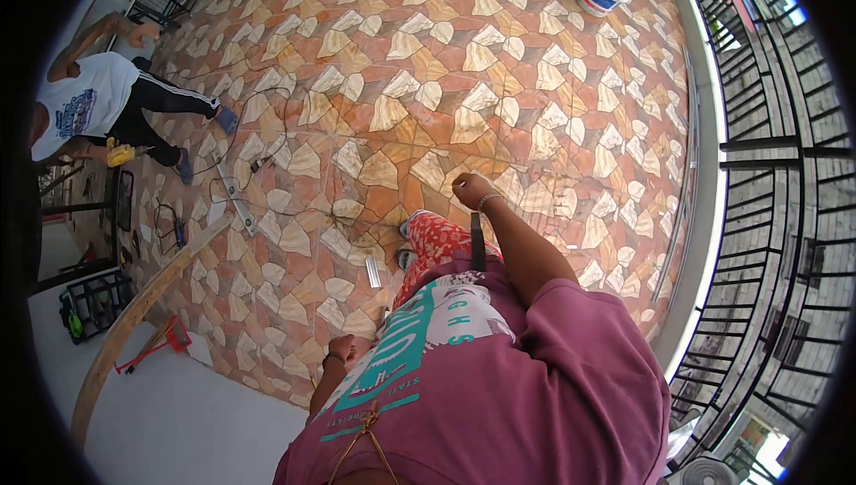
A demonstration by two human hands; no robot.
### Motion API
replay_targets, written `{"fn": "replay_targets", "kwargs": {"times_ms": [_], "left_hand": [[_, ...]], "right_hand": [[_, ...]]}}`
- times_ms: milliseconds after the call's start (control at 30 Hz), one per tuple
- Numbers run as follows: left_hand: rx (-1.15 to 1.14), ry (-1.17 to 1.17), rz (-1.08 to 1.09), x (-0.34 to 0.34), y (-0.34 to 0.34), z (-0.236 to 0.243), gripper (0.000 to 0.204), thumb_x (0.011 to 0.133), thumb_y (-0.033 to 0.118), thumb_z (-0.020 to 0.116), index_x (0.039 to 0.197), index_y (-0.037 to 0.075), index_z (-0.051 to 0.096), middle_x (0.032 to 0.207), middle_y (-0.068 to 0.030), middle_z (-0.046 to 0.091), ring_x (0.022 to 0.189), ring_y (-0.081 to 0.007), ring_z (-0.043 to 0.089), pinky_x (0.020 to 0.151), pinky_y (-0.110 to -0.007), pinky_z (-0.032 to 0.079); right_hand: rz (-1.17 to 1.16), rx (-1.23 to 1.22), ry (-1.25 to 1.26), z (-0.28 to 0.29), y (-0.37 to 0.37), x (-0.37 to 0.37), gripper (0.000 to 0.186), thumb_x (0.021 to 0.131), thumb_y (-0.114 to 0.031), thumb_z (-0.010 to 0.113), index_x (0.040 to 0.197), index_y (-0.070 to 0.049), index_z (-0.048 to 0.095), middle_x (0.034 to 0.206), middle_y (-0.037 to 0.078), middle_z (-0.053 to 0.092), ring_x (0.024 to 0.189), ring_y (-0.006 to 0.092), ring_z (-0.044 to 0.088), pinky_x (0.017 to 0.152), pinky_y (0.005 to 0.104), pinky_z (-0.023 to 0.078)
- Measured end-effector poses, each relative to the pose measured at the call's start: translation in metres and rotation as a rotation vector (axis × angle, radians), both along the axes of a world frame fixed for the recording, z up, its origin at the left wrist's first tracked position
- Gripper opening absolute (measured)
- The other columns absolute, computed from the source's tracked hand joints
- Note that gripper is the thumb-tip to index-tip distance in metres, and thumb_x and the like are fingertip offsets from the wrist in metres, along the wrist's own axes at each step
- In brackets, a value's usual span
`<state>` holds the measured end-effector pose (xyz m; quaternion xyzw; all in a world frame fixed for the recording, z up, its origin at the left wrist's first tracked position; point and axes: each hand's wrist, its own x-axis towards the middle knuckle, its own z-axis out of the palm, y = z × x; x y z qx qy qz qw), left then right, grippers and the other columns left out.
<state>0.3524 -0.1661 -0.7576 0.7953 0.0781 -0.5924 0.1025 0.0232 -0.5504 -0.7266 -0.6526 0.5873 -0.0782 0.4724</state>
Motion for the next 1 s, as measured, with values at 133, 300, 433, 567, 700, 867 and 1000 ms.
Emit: {"fn": "replay_targets", "kwargs": {"times_ms": [133, 300, 433, 567, 700, 867, 1000], "left_hand": [[-0.332, -0.249, 0.523, 0.060, -0.124, 0.025, 0.017, 0.072, 0.019, 0.049, 0.081, 0.005, 0.049, 0.066, -0.0043, 0.050, 0.047, -0.0138, 0.047, 0.038, -0.024, 0.036], [-0.603, -0.311, 0.166, 0.051, -0.267, 0.048, 0.017, 0.073, 0.025, 0.050, 0.083, 0.011, 0.049, 0.066, -0.0013, 0.050, 0.051, -0.0113, 0.049, 0.042, -0.023, 0.038], [-0.504, -0.172, 0.005, -0.034, -0.407, 0.027, 0.018, 0.073, 0.023, 0.051, 0.085, 0.010, 0.047, 0.064, -0.0028, 0.050, 0.048, -0.0120, 0.048, 0.040, -0.024, 0.037], [-0.383, -0.073, -0.432, -0.134, -0.503, 0.036, 0.025, 0.074, 0.023, 0.049, 0.093, 0.008, 0.047, 0.064, -0.0049, 0.051, 0.047, -0.0146, 0.049, 0.039, -0.028, 0.037], [-0.235, -0.034, -0.338, -0.154, -0.552, 0.039, 0.029, 0.073, 0.022, 0.050, 0.097, 0.007, 0.047, 0.067, -0.0076, 0.054, 0.050, -0.0188, 0.051, 0.042, -0.030, 0.040], [-0.023, -0.164, -0.118, -0.130, -0.577, 0.016, 0.028, 0.070, 0.021, 0.052, 0.093, 0.007, 0.046, 0.071, -0.0117, 0.054, 0.054, -0.0221, 0.052, 0.048, -0.035, 0.043], [-0.004, -0.130, -0.129, -0.149, -0.695, 0.010, 0.026, 0.070, 0.023, 0.054, 0.088, 0.006, 0.046, 0.071, -0.0113, 0.053, 0.056, -0.0213, 0.052, 0.051, -0.032, 0.043]], "right_hand": [[-0.566, 0.496, 0.318, -0.067, 0.054, -0.199, 0.016, 0.072, -0.014, 0.039, 0.072, -0.006, 0.053, 0.063, 0.010, 0.050, 0.050, 0.0208, 0.047, 0.049, 0.0328, 0.038], [-1.025, 0.833, -0.003, -0.048, 0.080, -0.246, 0.012, 0.076, -0.013, 0.034, 0.064, -0.014, 0.039, 0.050, 0.001, 0.031, 0.038, 0.0124, 0.029, 0.037, 0.0288, 0.023], [-0.893, 0.869, -0.416, -0.076, 0.038, -0.279, 0.014, 0.078, -0.015, 0.034, 0.067, -0.015, 0.042, 0.051, -0.002, 0.031, 0.040, 0.0122, 0.031, 0.036, 0.0290, 0.026], [-0.885, 0.518, -0.183, -0.063, -0.037, -0.312, 0.012, 0.075, -0.017, 0.049, 0.084, -0.009, 0.051, 0.060, 0.002, 0.049, 0.044, 0.0126, 0.044, 0.037, 0.0261, 0.033], [-1.179, 0.465, -0.261, -0.011, -0.143, -0.374, 0.015, 0.074, -0.013, 0.051, 0.088, -0.006, 0.050, 0.063, 0.005, 0.051, 0.043, 0.0127, 0.045, 0.036, 0.0246, 0.032], [-1.351, 0.368, -0.464, 0.002, -0.261, -0.439, 0.020, 0.075, -0.011, 0.047, 0.095, -0.005, 0.046, 0.061, 0.005, 0.047, 0.040, 0.0118, 0.042, 0.032, 0.0238, 0.029], [-1.299, 0.244, -0.503, -0.010, -0.316, -0.449, 0.020, 0.075, -0.011, 0.047, 0.094, -0.004, 0.046, 0.062, 0.006, 0.048, 0.045, 0.0130, 0.044, 0.033, 0.0244, 0.030]]}}
